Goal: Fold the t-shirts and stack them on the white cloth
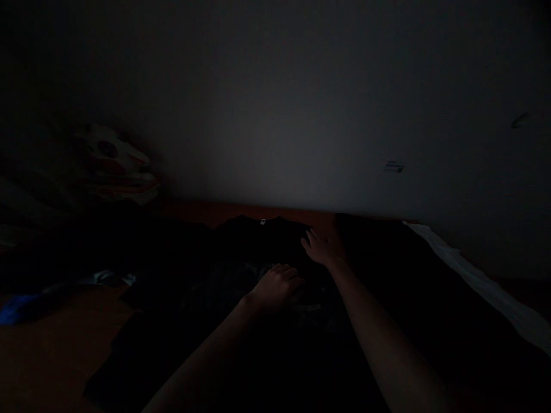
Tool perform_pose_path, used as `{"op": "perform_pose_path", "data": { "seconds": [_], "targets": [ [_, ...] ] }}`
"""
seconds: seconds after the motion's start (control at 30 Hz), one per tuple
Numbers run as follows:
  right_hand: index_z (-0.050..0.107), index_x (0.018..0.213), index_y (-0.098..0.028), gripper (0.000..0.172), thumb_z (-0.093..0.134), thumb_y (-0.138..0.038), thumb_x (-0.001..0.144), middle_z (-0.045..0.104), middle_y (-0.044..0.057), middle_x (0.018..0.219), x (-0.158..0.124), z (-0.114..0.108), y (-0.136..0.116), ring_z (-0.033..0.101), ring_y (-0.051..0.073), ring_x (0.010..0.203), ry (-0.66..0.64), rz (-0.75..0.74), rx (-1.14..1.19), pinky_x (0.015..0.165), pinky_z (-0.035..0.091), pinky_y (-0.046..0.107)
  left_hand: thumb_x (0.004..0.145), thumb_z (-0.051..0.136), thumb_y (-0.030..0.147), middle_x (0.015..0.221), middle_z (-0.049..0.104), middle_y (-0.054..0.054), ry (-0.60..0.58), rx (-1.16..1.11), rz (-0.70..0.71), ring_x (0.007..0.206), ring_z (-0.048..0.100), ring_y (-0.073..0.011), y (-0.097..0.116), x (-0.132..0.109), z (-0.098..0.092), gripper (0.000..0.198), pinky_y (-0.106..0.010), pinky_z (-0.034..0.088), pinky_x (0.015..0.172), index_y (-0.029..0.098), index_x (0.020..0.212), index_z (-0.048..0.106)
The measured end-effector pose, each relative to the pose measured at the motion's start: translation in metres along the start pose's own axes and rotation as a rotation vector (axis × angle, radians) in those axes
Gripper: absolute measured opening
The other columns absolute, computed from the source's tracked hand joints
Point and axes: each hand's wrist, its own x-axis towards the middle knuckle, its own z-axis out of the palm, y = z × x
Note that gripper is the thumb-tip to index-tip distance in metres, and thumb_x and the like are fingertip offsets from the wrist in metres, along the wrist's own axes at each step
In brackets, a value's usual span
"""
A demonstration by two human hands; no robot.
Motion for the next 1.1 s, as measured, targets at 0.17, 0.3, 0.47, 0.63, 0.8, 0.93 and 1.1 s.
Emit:
{"op": "perform_pose_path", "data": {
  "seconds": [0.17,0.3,0.47,0.63,0.8,0.93,1.1],
  "targets": [
    [0.032,0.160,-0.017,0.066,0.024,-0.052,0.104,0.021,0.012,0.170,-0.004,0.000,-0.003,0.020,0.028,0.156,-0.011,0.030,-0.011,0.123,0.016,0.057,0.098,0.054,0.022,0.095,0.074,-0.007,0.067,-0.032,0.066,0.089,0.067,-0.0195,-0.001,0.001,-0.001,0.021,-0.033,0.049,0.084,0.019,0.106,0.073],
    [0.038,0.156,-0.012,0.063,0.027,-0.045,0.104,0.023,0.017,0.169,-0.005,-0.003,-0.019,0.019,0.031,0.156,0.015,0.086,-0.010,0.122,0.014,0.059,0.099,0.049,0.026,0.099,0.074,-0.008,0.071,-0.058,-0.047,0.096,0.067,-0.0210,0.001,0.002,-0.002,0.026,-0.034,0.051,0.086,0.020,0.101,0.075],
    [0.034,0.159,-0.013,0.066,0.018,-0.049,0.105,0.018,0.017,0.170,-0.016,0.006,-0.040,0.015,0.028,0.157,0.076,0.112,0.015,0.124,0.011,0.054,0.099,0.046,0.054,0.151,0.053,-0.020,0.047,0.039,-0.471,0.140,0.047,-0.0356,-0.004,-0.005,0.011,0.064,-0.055,0.036,0.117,0.010,0.144,0.053],
    [0.026,0.162,-0.017,0.077,0.025,-0.064,0.101,0.014,0.017,0.171,-0.019,0.007,-0.040,0.008,0.028,0.158,0.003,0.118,0.024,0.123,0.005,0.059,0.096,0.035,0.070,0.165,0.030,-0.021,-0.050,0.023,-0.569,0.155,0.025,-0.0351,-0.008,-0.012,0.020,0.087,-0.059,0.016,0.126,0.007,0.156,0.037],
    [0.025,0.163,-0.019,0.083,0.026,-0.071,0.098,0.011,0.017,0.171,-0.010,0.007,-0.028,0.006,0.031,0.158,0.004,0.130,0.021,0.121,0.004,0.065,0.093,0.038,0.075,0.165,0.029,-0.023,-0.028,-0.022,-0.548,0.155,0.022,-0.0370,-0.011,-0.003,0.023,0.093,-0.062,0.014,0.125,0.007,0.157,0.035],
    [0.028,0.162,-0.019,0.086,0.028,-0.074,0.096,0.014,0.019,0.170,-0.005,0.011,-0.018,0.009,0.034,0.157,0.039,0.138,0.032,0.120,0.007,0.067,0.092,0.036,0.077,0.164,0.031,-0.023,-0.006,-0.077,-0.521,0.155,0.024,-0.0369,-0.015,0.003,0.026,0.092,-0.062,0.014,0.125,0.009,0.155,0.038],
    [0.043,0.153,-0.012,0.073,0.037,-0.060,0.099,0.029,0.022,0.165,-0.011,0.011,-0.018,0.020,0.034,0.155,0.264,0.079,0.029,0.122,0.007,0.063,0.100,0.032,0.066,0.164,0.033,-0.022,-0.002,-0.124,-0.551,0.155,0.025,-0.0334,-0.017,0.005,0.024,0.079,-0.059,0.015,0.126,0.008,0.154,0.039]
  ]
}}
